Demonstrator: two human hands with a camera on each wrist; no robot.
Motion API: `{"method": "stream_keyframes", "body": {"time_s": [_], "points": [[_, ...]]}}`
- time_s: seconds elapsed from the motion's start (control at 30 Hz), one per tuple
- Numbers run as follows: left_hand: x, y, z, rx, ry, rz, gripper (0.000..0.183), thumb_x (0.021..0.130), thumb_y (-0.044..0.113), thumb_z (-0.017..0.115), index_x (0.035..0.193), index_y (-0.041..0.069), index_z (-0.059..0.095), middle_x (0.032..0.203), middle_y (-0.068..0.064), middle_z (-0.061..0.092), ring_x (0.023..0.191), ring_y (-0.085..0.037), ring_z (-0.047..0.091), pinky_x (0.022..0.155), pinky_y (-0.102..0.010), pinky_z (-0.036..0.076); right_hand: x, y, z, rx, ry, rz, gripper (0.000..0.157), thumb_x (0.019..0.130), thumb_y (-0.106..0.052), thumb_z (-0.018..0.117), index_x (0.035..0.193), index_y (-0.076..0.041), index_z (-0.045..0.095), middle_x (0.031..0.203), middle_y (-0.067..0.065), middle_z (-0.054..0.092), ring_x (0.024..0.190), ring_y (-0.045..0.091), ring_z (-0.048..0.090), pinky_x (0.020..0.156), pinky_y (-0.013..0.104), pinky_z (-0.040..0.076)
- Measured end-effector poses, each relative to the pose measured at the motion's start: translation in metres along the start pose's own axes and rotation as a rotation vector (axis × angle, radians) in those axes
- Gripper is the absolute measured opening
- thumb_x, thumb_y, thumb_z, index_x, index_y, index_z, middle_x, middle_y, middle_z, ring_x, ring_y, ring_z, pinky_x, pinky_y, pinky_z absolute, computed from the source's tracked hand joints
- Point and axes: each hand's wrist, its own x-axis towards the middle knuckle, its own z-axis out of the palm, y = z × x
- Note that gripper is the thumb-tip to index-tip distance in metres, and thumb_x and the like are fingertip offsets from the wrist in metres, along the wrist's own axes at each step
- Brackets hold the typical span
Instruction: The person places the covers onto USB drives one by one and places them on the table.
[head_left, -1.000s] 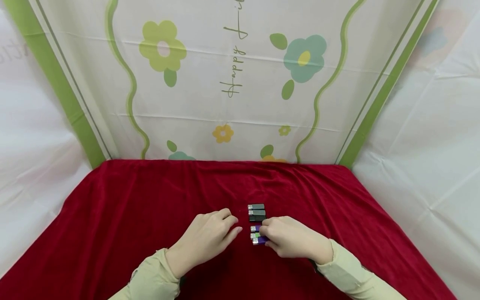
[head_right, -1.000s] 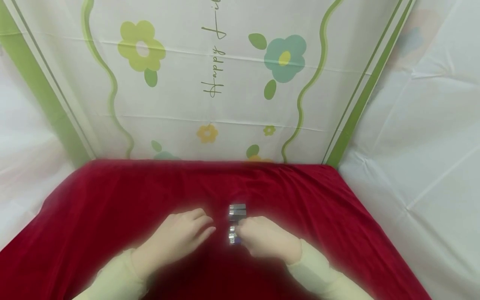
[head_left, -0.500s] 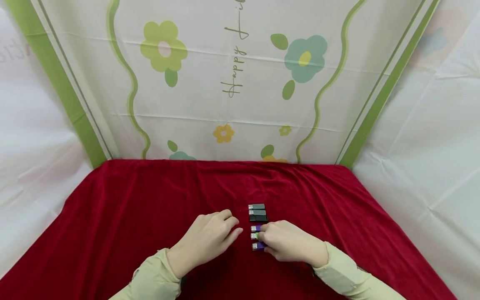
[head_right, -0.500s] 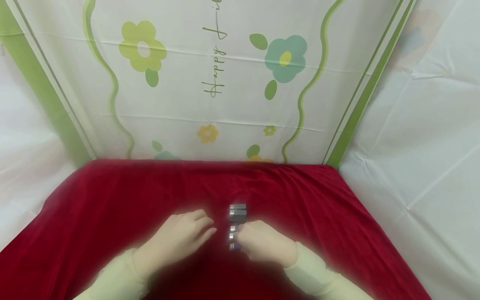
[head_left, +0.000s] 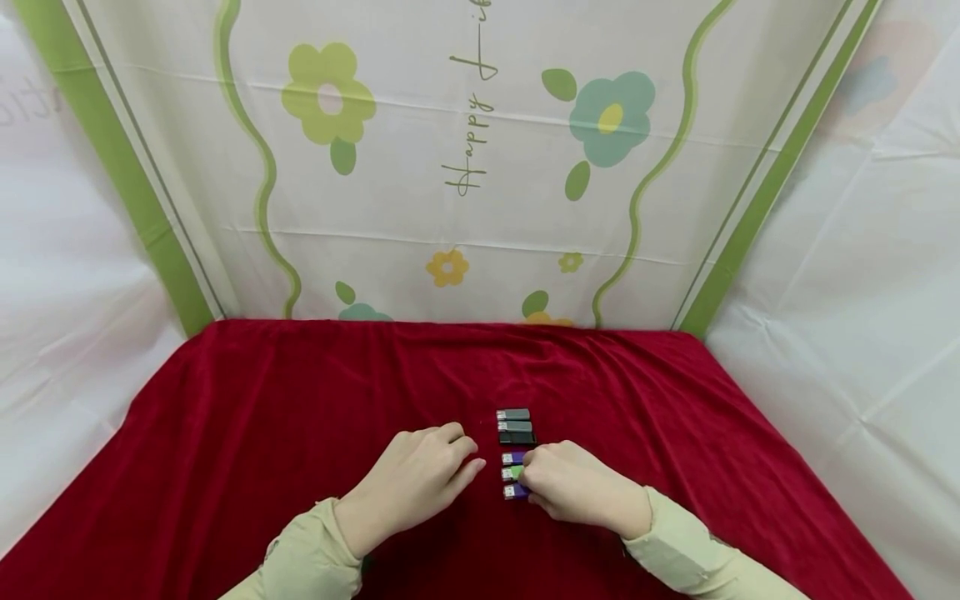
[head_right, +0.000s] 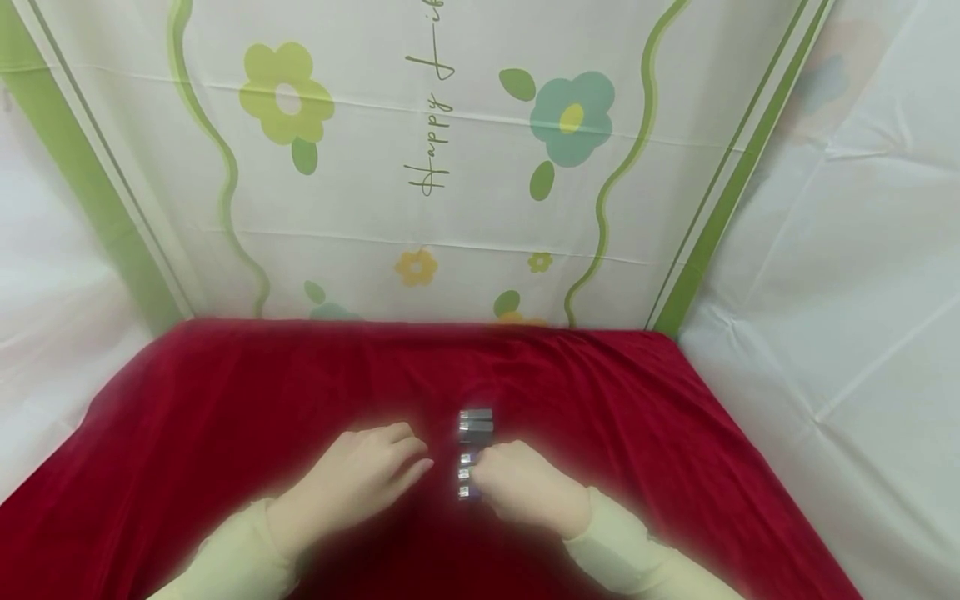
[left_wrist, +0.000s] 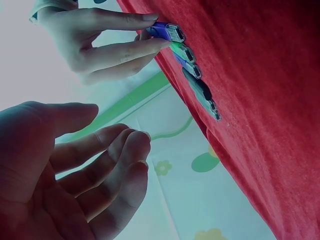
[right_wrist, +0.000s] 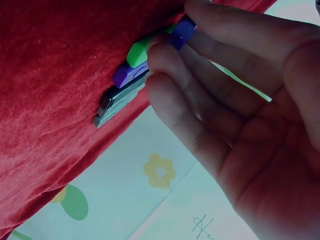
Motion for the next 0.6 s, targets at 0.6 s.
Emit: {"method": "stream_keyframes", "body": {"time_s": [0.6], "points": [[-0.006,0.000,0.006,-0.025,-0.041,-0.035,0.013,0.091,0.027,0.070,0.086,0.015,0.072,0.072,0.007,0.050,0.050,-0.002,0.039,0.043,-0.017,0.034,-0.014,-0.008,-0.011,0.048,0.053,0.115,0.023,0.079,-0.025,0.082,0.072,-0.016,0.062,0.073,-0.008,0.047,0.058,0.005,0.044,0.048,0.021,0.040]]}}
